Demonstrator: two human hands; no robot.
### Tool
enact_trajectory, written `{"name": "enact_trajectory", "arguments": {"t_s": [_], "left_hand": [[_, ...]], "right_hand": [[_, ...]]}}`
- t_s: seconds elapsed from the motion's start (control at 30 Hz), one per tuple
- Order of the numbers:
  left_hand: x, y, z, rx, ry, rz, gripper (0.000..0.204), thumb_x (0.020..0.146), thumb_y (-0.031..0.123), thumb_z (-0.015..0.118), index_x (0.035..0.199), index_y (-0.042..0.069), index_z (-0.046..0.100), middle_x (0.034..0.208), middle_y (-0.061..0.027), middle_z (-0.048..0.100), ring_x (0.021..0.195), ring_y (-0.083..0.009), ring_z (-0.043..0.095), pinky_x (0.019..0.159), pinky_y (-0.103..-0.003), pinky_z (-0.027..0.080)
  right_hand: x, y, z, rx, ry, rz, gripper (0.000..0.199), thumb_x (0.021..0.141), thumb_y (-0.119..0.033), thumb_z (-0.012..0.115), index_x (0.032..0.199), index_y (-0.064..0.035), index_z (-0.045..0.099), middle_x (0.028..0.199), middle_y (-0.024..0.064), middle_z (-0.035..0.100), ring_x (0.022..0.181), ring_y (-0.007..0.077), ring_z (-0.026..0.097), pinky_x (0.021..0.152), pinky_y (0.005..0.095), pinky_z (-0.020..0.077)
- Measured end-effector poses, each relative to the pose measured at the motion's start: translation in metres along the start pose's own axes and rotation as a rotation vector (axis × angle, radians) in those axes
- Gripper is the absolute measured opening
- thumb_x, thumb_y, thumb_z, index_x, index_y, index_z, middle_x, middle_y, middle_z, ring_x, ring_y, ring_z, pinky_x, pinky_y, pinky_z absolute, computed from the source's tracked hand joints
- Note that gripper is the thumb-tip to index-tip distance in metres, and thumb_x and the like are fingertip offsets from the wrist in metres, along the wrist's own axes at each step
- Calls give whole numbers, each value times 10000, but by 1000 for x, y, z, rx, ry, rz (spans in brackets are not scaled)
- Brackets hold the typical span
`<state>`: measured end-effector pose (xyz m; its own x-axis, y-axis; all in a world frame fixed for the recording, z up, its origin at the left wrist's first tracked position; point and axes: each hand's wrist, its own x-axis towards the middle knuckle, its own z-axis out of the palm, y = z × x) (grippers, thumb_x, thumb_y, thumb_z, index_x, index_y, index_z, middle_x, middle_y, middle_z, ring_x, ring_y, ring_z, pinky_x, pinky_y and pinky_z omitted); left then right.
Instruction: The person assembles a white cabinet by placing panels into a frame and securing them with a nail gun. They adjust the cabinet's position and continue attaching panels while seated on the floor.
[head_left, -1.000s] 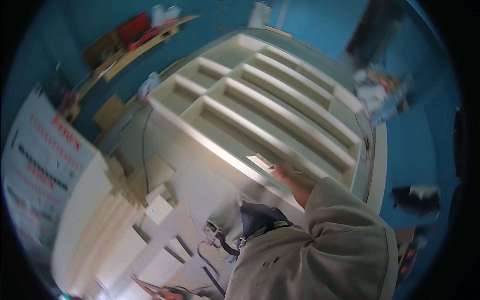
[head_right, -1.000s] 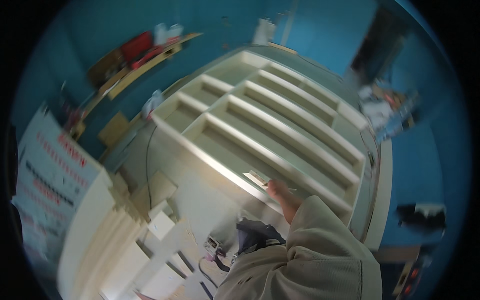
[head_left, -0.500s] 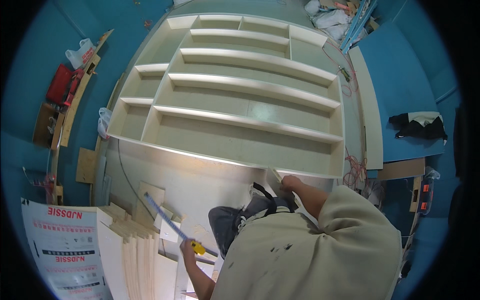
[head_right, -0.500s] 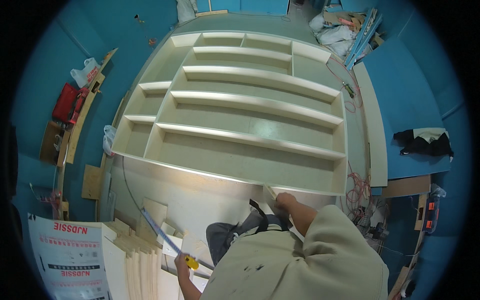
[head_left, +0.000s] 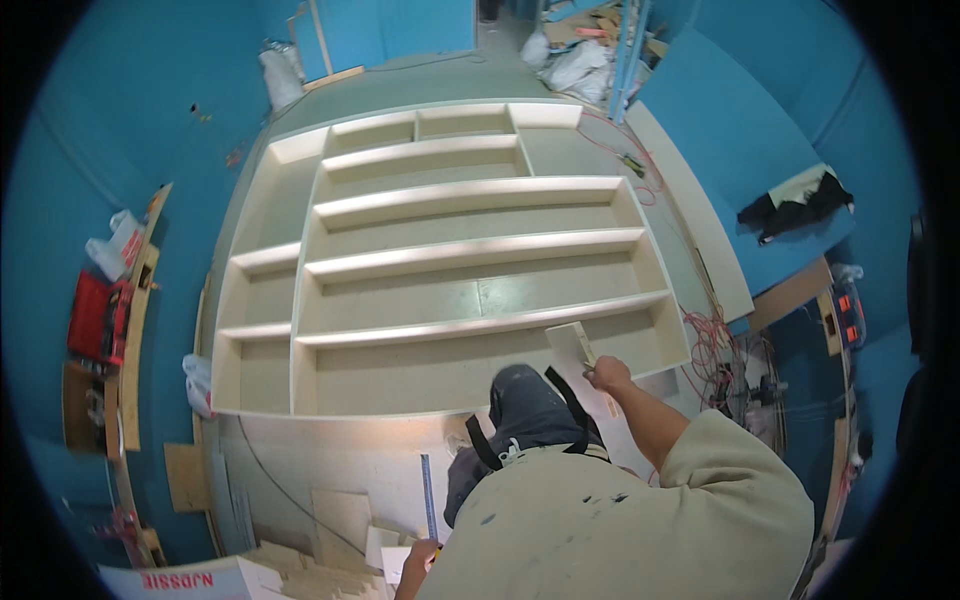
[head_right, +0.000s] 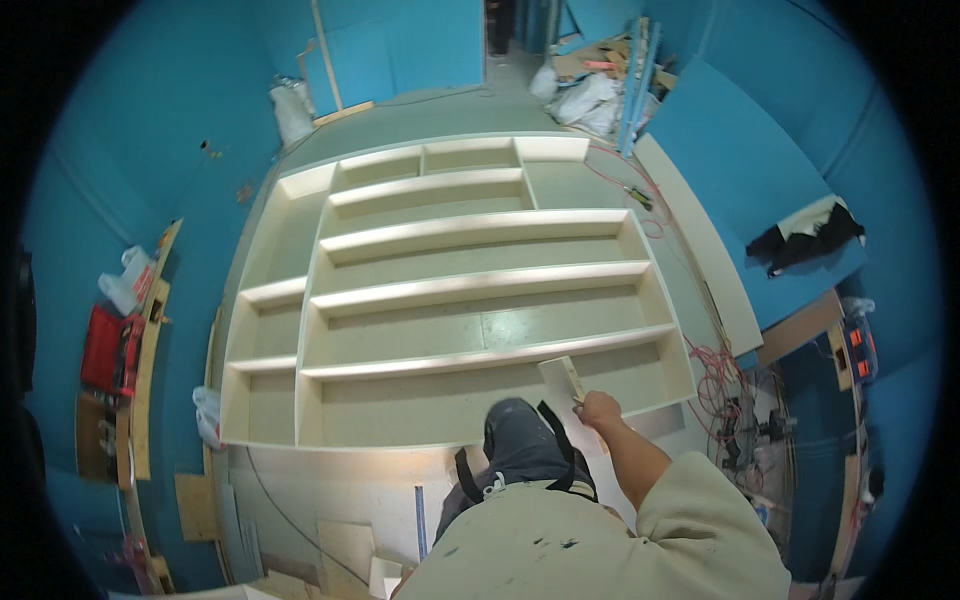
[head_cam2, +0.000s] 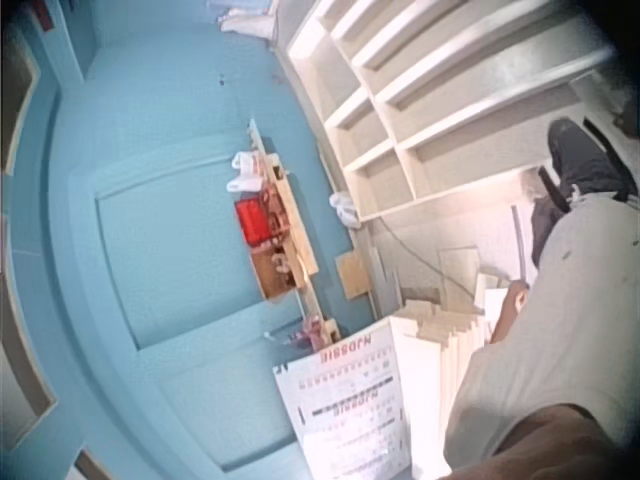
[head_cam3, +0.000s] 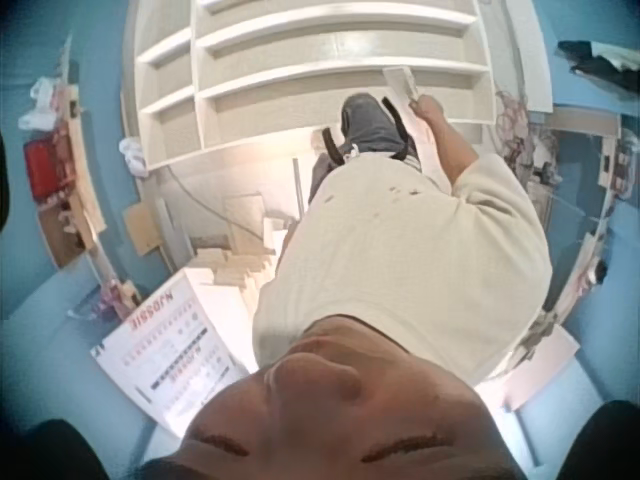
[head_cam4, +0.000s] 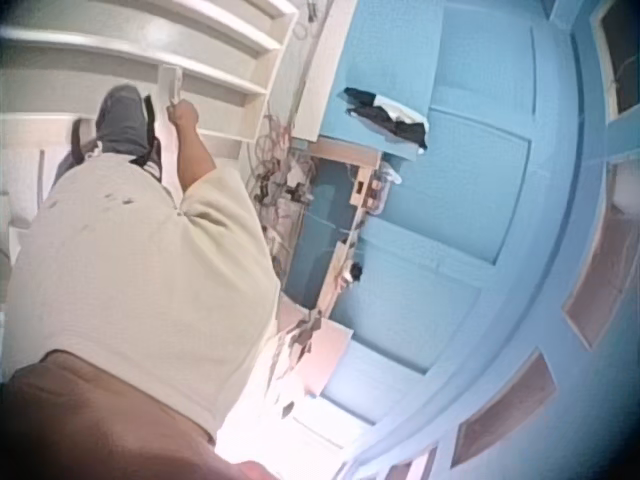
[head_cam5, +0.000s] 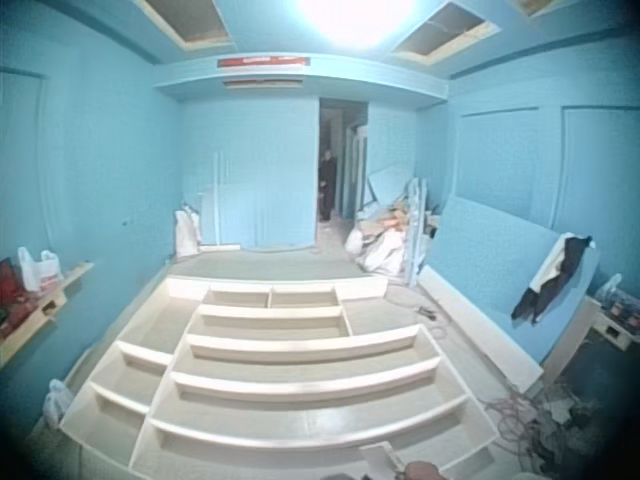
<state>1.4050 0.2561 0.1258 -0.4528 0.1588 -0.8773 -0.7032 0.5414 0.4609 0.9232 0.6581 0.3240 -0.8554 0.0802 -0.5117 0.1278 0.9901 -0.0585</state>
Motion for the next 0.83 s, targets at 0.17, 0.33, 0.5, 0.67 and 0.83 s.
{"name": "enact_trajectory", "arguments": {"t_s": [0.17,0.33,0.5,0.67,0.83], "left_hand": [[-27,-41,-86,-124,14,190,239,869,165,601,947,-21,730,828,-157,701,679,-271,670,573,-424,517],[29,3,-207,73,317,16,241,884,165,565,816,-12,714,754,-132,674,672,-246,667,583,-391,510],[47,139,-289,-568,468,-115,237,863,153,565,799,-35,695,748,-141,662,660,-256,657,607,-378,532],[79,221,-312,-376,365,-93,213,898,116,537,868,-29,691,783,-133,658,671,-254,657,571,-386,525],[144,272,-395,-339,352,-192,236,928,171,550,1008,-10,681,833,-143,671,730,-285,676,577,-430,536]], "right_hand": [[-1,40,26,118,-61,270,533,765,-480,738,1064,-39,718,1086,206,701,1023,370,675,873,432,544],[-15,55,70,156,-157,417,540,760,-472,739,1072,-33,717,1127,192,696,1056,345,674,895,421,542],[22,79,94,214,-340,487,612,734,-480,757,1145,-32,695,1167,201,682,1087,333,664,923,409,528],[134,78,65,335,-356,532,570,703,-475,765,1095,-65,717,1144,179,695,1075,320,673,911,413,537],[229,50,-25,487,-148,477,539,758,-481,748,1102,-67,715,1133,249,677,1086,350,660,922,420,532]]}}
